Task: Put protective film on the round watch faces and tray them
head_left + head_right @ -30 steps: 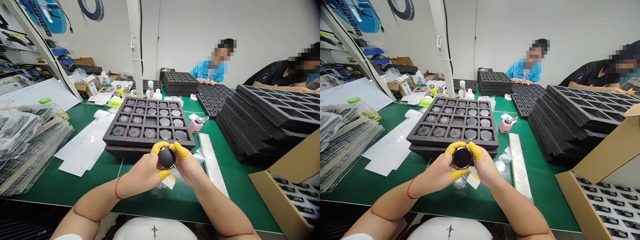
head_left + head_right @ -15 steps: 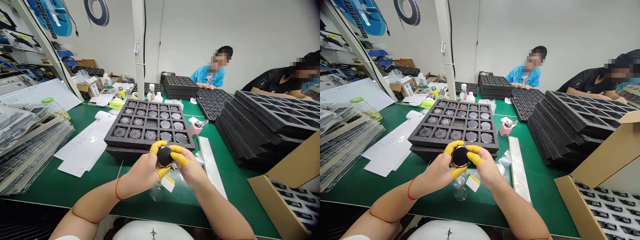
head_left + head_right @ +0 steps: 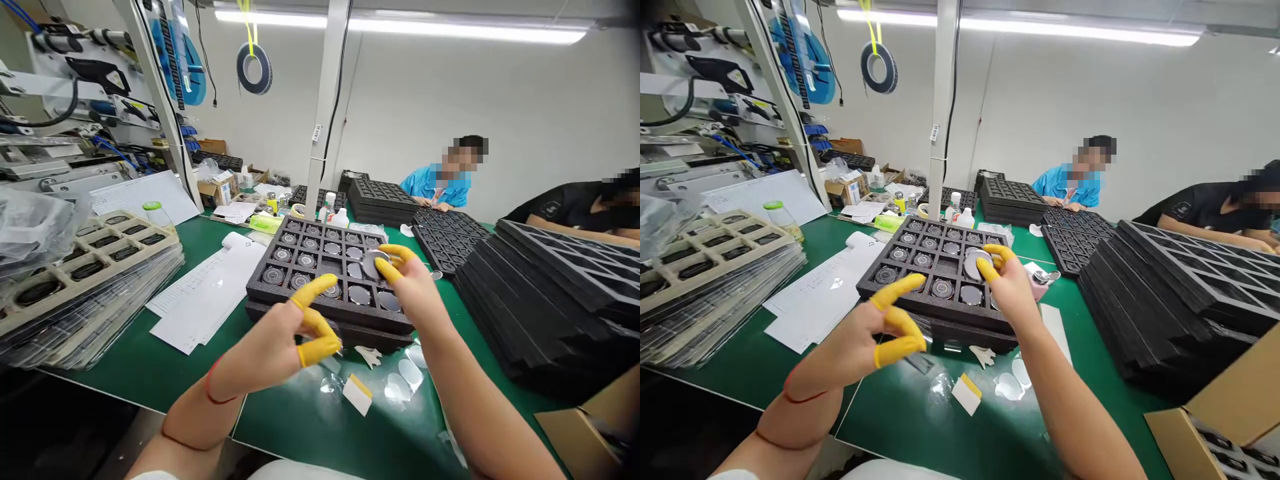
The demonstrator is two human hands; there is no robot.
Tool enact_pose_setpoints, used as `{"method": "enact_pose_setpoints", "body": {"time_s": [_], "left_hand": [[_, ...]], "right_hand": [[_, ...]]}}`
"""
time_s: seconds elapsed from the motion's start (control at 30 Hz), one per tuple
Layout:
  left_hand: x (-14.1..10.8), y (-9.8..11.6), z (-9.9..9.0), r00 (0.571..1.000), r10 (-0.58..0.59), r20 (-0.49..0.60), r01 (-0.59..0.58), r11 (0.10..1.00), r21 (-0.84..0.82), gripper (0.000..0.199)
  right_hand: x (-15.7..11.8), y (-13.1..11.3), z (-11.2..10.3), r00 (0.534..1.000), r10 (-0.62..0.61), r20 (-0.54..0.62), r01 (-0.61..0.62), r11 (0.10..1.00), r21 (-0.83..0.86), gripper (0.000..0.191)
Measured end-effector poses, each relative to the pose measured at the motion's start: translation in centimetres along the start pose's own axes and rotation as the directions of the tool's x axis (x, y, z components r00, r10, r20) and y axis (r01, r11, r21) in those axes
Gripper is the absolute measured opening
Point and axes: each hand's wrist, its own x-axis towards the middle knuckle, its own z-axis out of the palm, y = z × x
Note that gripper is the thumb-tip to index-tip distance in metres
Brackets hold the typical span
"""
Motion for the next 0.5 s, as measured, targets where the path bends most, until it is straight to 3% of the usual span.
{"method": "enact_pose_setpoints", "body": {"time_s": [0.07,0.13,0.2,0.27,0.37,0.5], "left_hand": [[-1.4,0.4,-1.9,0.981,0.032,-0.193,-0.058,0.990,-0.128,0.024],[-2.6,0.6,-3.3,0.917,0.039,-0.398,-0.139,0.964,-0.227,0.046],[-3.4,0.7,-4.3,0.844,0.061,-0.533,-0.233,0.937,-0.262,0.054],[-3.8,0.7,-5.0,0.806,0.091,-0.585,-0.296,0.917,-0.266,0.050],[-4.0,0.5,-5.6,0.808,0.129,-0.575,-0.342,0.897,-0.280,0.043],[-3.9,0.0,-6.2,0.793,0.128,-0.595,-0.332,0.910,-0.248,0.040]], "right_hand": [[3.4,0.6,1.8,1.000,0.007,0.030,0.001,0.962,-0.275,0.032],[6.1,1.7,3.8,0.997,0.039,0.059,-0.013,0.920,-0.393,0.027],[8.0,2.8,5.4,0.991,0.067,0.117,-0.003,0.879,-0.477,0.021],[9.0,3.5,6.2,0.974,0.090,0.209,0.042,0.831,-0.554,0.017],[9.1,3.8,6.5,0.939,0.102,0.330,0.145,0.750,-0.646,0.020],[7.7,3.2,6.8,0.934,0.041,0.355,0.262,0.596,-0.759,0.022]]}}
